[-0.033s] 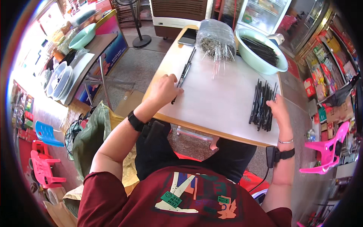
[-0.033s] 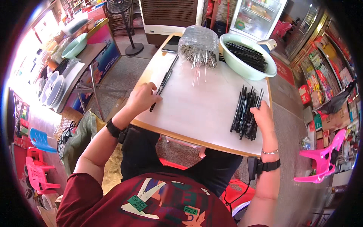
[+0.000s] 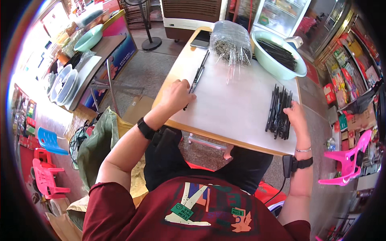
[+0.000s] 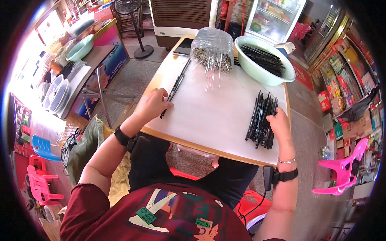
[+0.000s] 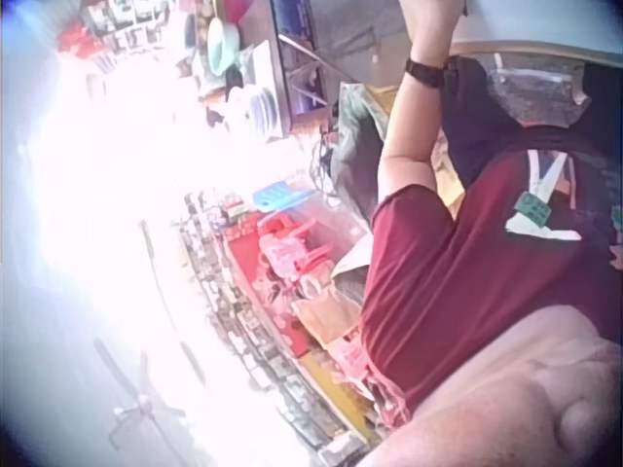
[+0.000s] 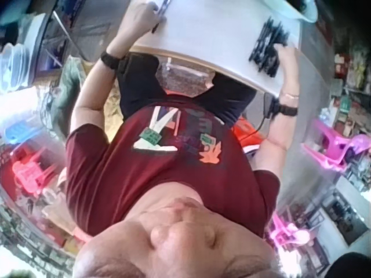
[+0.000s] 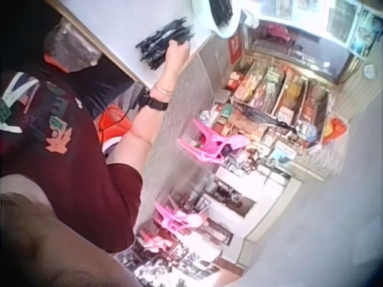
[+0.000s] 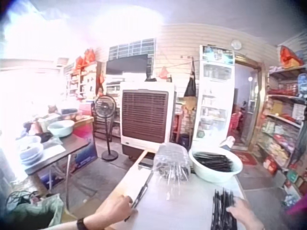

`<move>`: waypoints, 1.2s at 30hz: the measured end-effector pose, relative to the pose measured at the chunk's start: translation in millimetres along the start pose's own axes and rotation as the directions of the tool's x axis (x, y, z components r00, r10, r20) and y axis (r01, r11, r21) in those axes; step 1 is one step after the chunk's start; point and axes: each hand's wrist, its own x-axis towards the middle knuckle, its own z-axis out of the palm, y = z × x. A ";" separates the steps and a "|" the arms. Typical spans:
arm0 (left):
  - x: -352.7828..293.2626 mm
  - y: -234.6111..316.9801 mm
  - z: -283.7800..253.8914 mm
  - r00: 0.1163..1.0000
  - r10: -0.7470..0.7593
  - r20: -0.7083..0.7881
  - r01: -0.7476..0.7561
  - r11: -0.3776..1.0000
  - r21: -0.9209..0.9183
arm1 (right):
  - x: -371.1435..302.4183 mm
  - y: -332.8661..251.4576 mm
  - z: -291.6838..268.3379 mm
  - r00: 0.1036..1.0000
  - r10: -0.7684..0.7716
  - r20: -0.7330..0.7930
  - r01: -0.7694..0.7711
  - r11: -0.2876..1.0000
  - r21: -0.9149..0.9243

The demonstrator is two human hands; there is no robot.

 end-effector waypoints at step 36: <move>0.6 32.0 -1.0 0.947 0.224 0.231 0.093 0.497 -0.863 | -68.5 -182.9 107.8 0.895 -0.341 0.287 -0.101 0.471 0.876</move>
